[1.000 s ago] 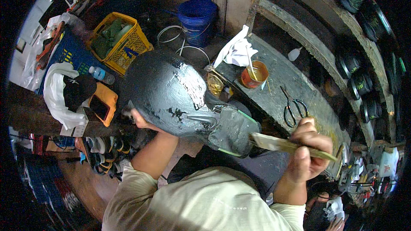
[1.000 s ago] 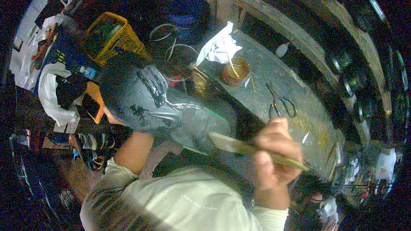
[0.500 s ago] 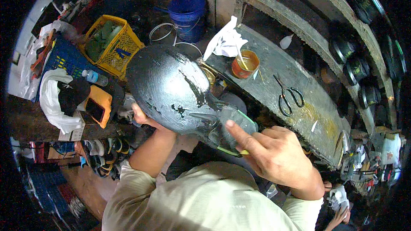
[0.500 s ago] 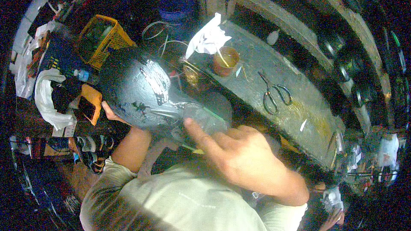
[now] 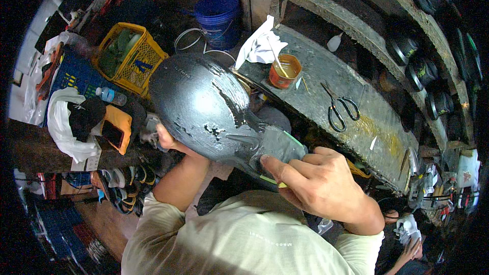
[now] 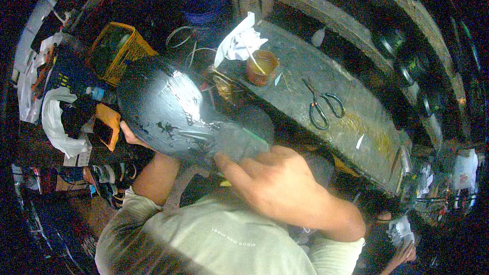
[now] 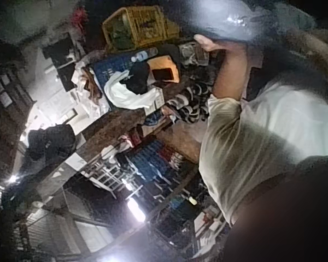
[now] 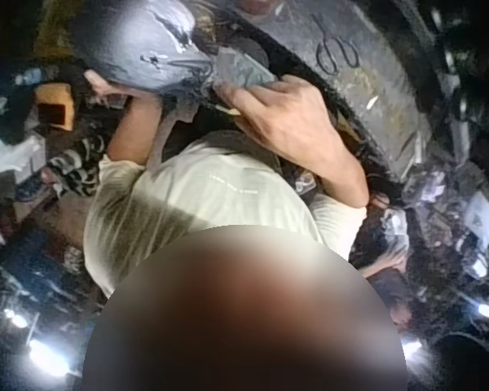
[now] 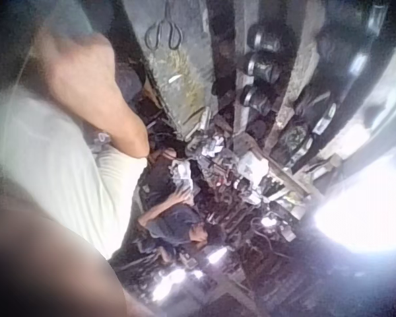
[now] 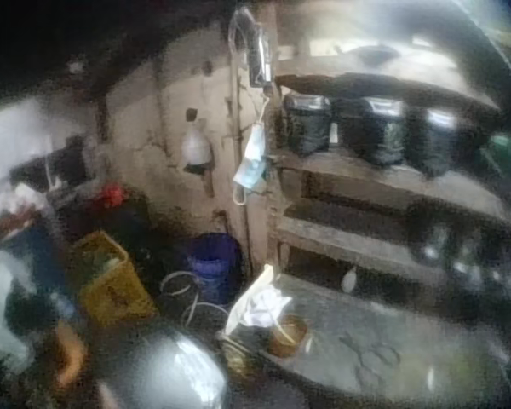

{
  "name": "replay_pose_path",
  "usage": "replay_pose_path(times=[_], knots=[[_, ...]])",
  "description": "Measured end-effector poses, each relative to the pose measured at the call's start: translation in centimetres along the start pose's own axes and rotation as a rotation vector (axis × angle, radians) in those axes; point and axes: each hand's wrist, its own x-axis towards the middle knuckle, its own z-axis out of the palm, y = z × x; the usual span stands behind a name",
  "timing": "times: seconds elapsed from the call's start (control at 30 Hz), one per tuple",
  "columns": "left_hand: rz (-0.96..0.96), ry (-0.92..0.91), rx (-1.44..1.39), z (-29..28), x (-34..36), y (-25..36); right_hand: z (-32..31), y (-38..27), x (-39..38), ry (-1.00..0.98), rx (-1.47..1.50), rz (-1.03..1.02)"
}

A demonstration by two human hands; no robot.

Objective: The person applies a dark substance to the sole of a black and green sneaker using a brush, then uses a small tool to scrape or smooth the sole. They work on the shoe while seated, turning it to access different areas of the sole.

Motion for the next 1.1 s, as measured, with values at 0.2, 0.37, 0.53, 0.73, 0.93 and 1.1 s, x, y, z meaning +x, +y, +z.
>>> replay_pose_path(times=[0.2,0.37,0.53,0.73,0.93,1.1], knots=[[-0.005,0.001,0.098,-0.2,0.1,0.0,-1.4,-0.6,-0.4,-0.033,-0.075,0.071],[-0.016,0.002,0.020,0.2,-0.1,-0.4,0.0,-0.8,-0.5,-0.012,-0.059,0.060],[-0.067,0.002,-0.069,1.0,-0.4,-0.6,-0.7,-0.6,-1.5,0.008,-0.033,0.037],[-0.129,-0.204,-0.092,1.5,0.3,-0.9,-2.0,-1.1,-2.1,0.029,-0.074,0.087],[-0.110,-0.089,-0.088,1.8,-0.5,-1.5,-0.2,-1.2,-2.1,0.044,-0.066,0.048],[-0.142,-0.026,-0.173,2.1,-0.8,-2.1,0.1,-1.2,-2.8,0.087,-0.050,0.046]])
